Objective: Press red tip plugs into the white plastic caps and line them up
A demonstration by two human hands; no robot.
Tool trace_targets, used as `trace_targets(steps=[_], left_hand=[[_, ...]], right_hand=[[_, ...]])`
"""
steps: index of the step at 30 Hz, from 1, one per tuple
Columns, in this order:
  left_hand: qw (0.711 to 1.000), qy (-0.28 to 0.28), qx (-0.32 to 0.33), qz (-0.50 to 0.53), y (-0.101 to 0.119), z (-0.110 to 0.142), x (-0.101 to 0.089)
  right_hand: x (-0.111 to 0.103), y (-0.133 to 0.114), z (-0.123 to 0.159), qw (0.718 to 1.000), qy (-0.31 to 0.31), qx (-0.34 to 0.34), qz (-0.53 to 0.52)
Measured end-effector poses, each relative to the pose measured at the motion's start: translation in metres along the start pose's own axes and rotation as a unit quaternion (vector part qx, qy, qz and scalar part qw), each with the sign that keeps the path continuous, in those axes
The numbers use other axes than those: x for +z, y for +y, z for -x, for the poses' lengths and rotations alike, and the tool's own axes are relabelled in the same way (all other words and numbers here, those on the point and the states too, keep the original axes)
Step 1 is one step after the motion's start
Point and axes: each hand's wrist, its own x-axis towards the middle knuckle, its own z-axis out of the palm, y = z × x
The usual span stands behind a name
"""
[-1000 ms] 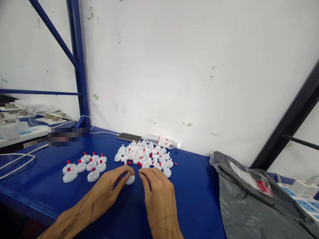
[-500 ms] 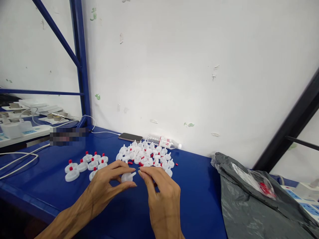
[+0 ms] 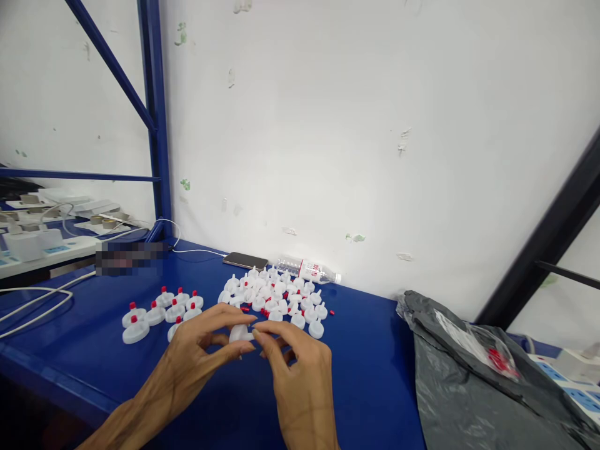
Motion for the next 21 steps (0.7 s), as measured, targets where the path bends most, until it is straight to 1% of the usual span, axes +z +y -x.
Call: trace_targets(steps=[3,7,10,13,17,19,21], left_hand=[[1.000,0.004,-0.022,0.011,0.001,0.000,-0.001],[0.998,-0.008,-0.033,0.044,0.005,0.001,-0.002],[0.998,-0.019,-0.030,0.049,0.006,0.003,-0.001],[0.999,-0.034,0.000,0.015,0.002,0.003,0.001],[0.995,-0.065,0.036,-0.061,-0.011,0.004,0.003],[0.991,-0.083,0.031,-0.105,-0.018,0.004,0.003],[0.985,-0.108,0.012,-0.135,-0.022,0.005,0.004]], right_hand=[[-0.001,-0.001,-0.001,1.000,0.009,0.009,-0.005],[-0.001,-0.001,-0.001,1.000,-0.016,0.005,-0.015],[-0.001,-0.003,-0.001,0.999,-0.021,0.016,-0.021],[0.000,-0.003,-0.001,0.999,-0.030,0.037,-0.016],[0.002,0.001,-0.001,0.994,-0.063,0.084,-0.032],[0.004,0.005,-0.001,0.992,-0.082,0.096,-0.020],[0.006,0.009,-0.001,0.991,-0.093,0.096,0.023]])
